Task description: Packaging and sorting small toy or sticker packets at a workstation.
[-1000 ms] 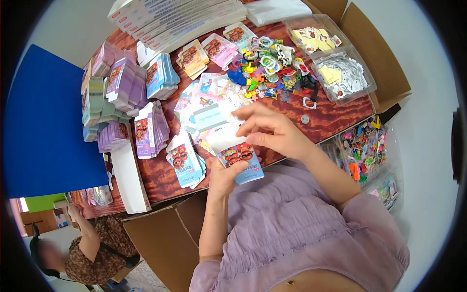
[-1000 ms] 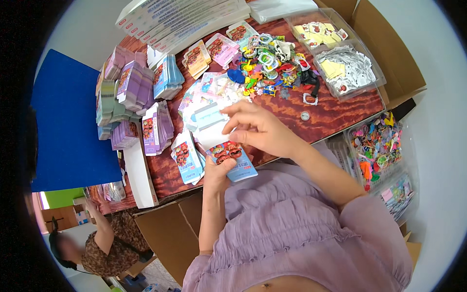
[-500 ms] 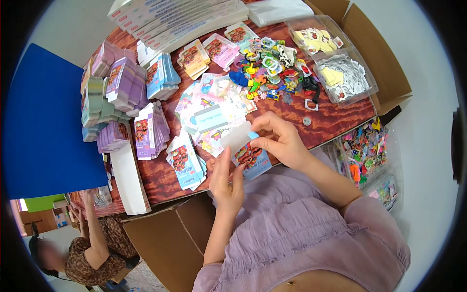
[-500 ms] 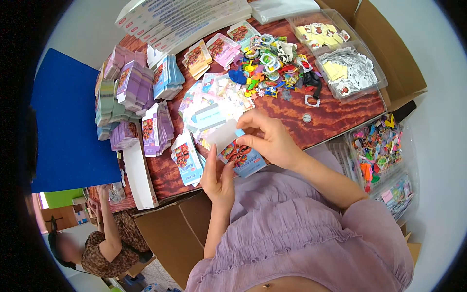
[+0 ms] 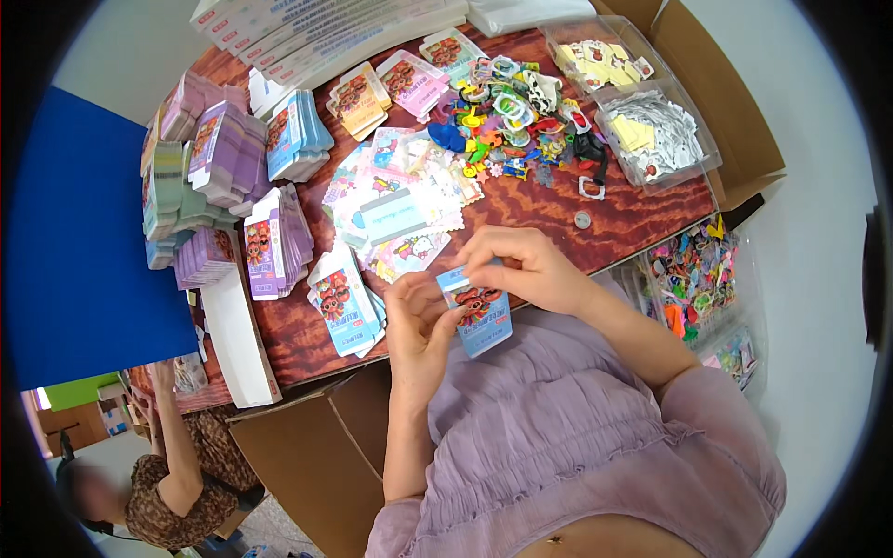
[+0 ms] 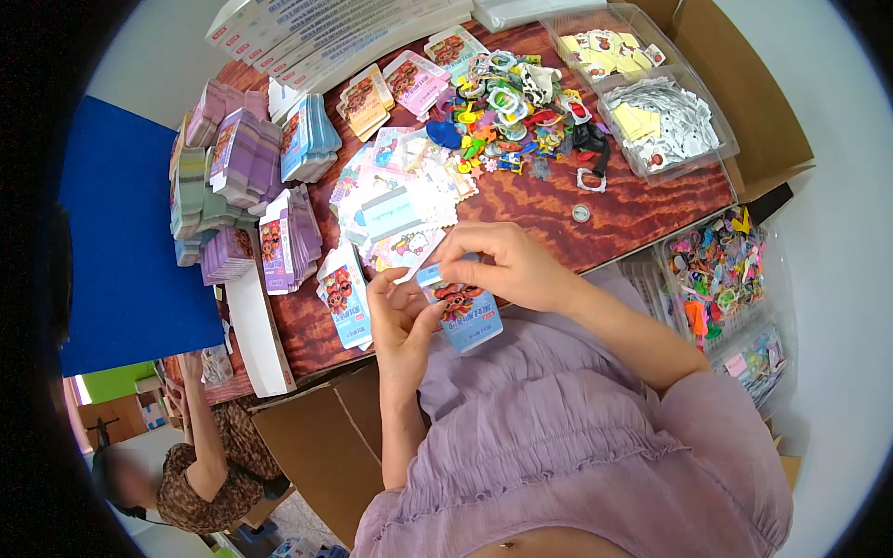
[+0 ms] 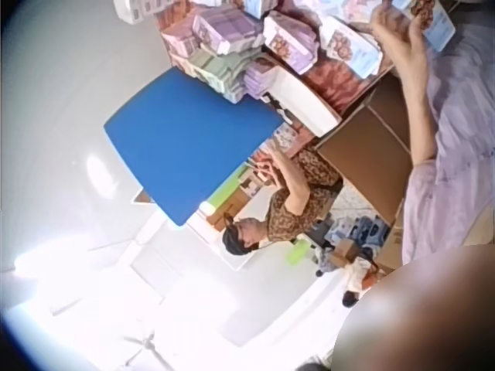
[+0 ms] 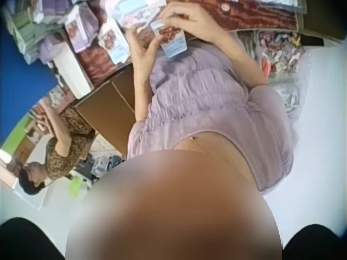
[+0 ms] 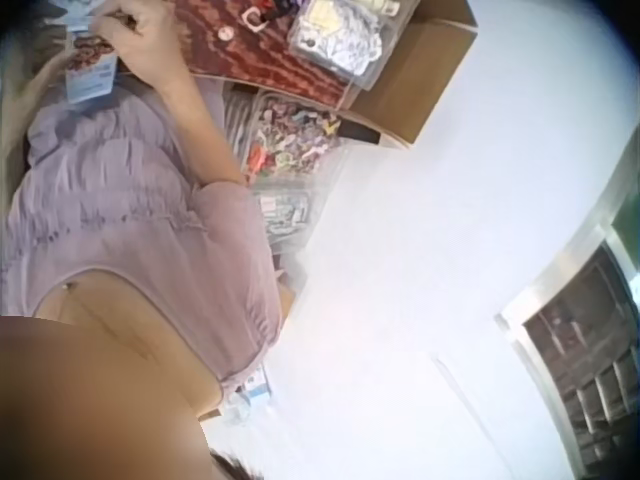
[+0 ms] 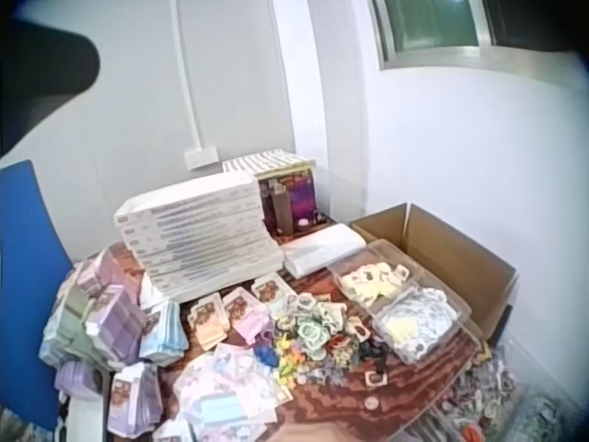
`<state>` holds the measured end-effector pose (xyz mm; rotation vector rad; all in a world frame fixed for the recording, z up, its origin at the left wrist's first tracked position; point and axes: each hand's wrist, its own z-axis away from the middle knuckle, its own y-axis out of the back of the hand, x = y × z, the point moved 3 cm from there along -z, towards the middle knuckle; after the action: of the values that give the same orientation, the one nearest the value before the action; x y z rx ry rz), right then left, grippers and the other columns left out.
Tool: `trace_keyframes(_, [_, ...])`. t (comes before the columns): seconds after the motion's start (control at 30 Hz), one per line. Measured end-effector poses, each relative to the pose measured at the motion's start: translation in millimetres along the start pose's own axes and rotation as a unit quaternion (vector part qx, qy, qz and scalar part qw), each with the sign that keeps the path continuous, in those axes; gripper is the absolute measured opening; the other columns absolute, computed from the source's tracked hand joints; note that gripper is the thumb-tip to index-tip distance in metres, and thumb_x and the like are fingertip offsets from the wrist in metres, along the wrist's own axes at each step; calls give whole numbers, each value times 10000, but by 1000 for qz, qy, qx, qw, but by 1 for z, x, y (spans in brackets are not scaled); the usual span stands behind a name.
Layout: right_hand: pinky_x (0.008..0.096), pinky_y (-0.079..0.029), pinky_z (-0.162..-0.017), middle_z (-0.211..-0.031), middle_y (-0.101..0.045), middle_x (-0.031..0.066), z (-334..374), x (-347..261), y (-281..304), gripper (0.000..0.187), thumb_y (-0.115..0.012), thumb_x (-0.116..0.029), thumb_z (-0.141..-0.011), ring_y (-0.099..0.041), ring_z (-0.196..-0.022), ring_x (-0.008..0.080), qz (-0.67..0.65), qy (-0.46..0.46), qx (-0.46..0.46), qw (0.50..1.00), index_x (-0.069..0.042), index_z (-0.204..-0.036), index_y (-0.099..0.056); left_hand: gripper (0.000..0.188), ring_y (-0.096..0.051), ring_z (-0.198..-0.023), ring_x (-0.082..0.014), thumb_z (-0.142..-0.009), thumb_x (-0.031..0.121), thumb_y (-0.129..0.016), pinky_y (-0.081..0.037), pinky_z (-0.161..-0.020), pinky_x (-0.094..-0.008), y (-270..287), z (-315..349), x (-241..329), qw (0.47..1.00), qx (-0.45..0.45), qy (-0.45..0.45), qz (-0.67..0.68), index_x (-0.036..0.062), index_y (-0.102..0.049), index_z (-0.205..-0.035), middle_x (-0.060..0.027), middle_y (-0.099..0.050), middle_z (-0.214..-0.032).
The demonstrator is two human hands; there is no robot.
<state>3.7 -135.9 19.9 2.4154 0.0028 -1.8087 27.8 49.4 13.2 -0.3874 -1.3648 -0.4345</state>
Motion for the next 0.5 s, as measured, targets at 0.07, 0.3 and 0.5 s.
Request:
trace_keyframes(0.07, [259, -491, -735, -982, -665, 59, 3, 13, -3, 102, -669, -21, -864, -617, -889, 90, -62, -113, 31, 991, 9, -960, -654, 595, -656, -986, -202, -874, -131, -587, -544, -812, -288, -4, -1, -1, 1000, -9, -1, -7, 36, -284, -1359, -156, -595, -1122])
trace_keyframes(0.3, [207, -484, -652, -860, -675, 17, 7, 21, 5, 66, -692, -43, -872, -605, -771, 33, -166, -236, 75, 954, 1, -883, -643, 643, -656, -936, -196, -848, -135, -608, -548, -794, -280, -9, -1, 2, 999, -44, -9, 19, 21, -297, -1389, -162, -593, -1099])
trace_keyframes(0.5, [211, -491, -681, -881, -681, 22, 4, 13, 6, 90, -669, -54, -890, -612, -799, 44, -130, -242, 37, 961, 9, -952, -655, 623, -653, -932, -184, -857, -133, -598, -544, -786, -266, -10, -4, 6, 999, -44, 1, 13, 40, -311, -1383, -149, -590, -1087])
